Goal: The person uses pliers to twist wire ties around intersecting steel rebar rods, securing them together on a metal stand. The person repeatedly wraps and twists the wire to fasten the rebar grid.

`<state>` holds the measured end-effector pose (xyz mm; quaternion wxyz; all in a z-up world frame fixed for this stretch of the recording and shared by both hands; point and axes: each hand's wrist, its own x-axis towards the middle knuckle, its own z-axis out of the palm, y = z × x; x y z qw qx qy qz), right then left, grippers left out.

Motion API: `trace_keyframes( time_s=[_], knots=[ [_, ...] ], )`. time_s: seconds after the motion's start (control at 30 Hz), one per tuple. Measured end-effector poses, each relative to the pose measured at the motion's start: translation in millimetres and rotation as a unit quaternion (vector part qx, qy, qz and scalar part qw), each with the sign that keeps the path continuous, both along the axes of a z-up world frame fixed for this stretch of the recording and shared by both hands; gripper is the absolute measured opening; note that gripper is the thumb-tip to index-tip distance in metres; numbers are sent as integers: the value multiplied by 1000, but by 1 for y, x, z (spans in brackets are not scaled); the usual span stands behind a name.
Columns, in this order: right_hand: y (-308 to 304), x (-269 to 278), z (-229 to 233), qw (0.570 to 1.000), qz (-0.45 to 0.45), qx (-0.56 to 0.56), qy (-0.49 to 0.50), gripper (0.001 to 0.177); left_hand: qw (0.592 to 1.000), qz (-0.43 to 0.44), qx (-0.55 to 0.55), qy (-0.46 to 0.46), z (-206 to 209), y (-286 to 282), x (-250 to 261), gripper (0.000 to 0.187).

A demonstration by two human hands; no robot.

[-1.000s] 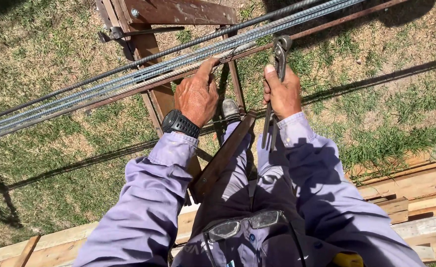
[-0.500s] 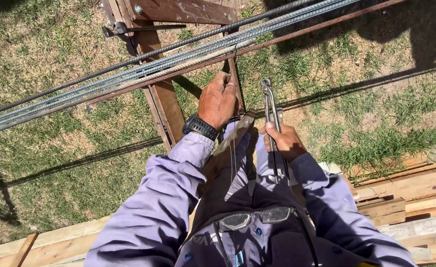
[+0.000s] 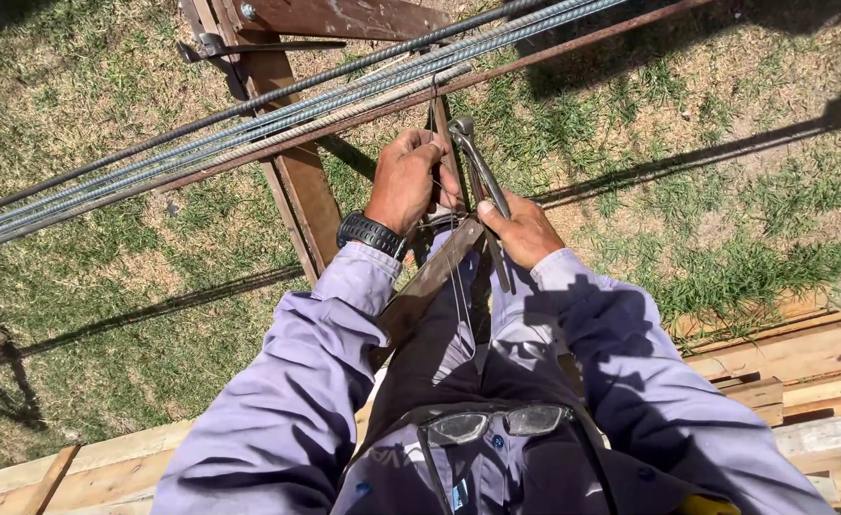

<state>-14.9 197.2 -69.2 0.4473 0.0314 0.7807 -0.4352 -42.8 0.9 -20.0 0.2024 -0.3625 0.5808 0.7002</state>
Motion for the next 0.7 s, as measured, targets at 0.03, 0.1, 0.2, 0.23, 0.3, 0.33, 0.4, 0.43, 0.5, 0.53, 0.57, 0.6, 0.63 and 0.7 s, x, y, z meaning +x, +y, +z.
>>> trace_keyframes(
  time_s=[0.03, 0.1, 0.2, 0.23, 0.3, 0.33, 0.4, 0.43, 0.5, 0.53, 0.57, 0.6, 0.63, 0.7],
  knots=[
    [-5, -1, -2, 1000, -1, 0, 0, 48, 1000, -1, 0, 0, 2, -3, 0, 15],
    [-13, -2, -6, 1000, -2, -2, -4, 51, 999, 2, 33, -7, 5, -7, -1, 16],
    [-16, 3, -26, 1000, -8, -6, -7, 52, 998, 25, 57, -6, 0, -10, 1, 16],
    [-20, 5, -29, 1000, -9, -6, -7, 52, 998, 24, 57, -6, 1, -11, 1, 16],
    [-27, 8, -35, 999, -21, -27, -15, 50, 998, 33, 50, -7, 1, -13, 1, 15],
    [-27, 10, -38, 999, -22, -26, -15, 50, 998, 32, 50, -7, 4, -13, 0, 15],
    [-29, 16, -44, 999, -27, -25, -12, 46, 999, 19, 48, -12, 10, -15, 0, 15],
    [-29, 18, -47, 999, -27, -25, -13, 46, 999, 19, 48, -12, 8, -15, 1, 15],
    [-30, 21, -53, 999, -44, -26, -18, 44, 998, 21, 59, -12, 4, -15, 2, 14],
    [-31, 21, -44, 999, -44, -25, -18, 44, 998, 21, 60, -12, 2, -15, 2, 14],
    [-32, 22, -35, 998, -58, -27, -26, 41, 998, 17, 59, -11, 1, -16, 2, 14],
    [-34, 22, -25, 996, -72, -29, -33, 40, 998, 13, 58, -10, 0, -16, 2, 14],
    [-32, 24, -23, 997, -71, -28, -32, 40, 998, 13, 59, -9, 2, -16, 2, 14],
    [-29, 28, -18, 990, -126, -56, -35, 28, 997, 2, 70, -12, 7, -15, 1, 13]
  ],
)
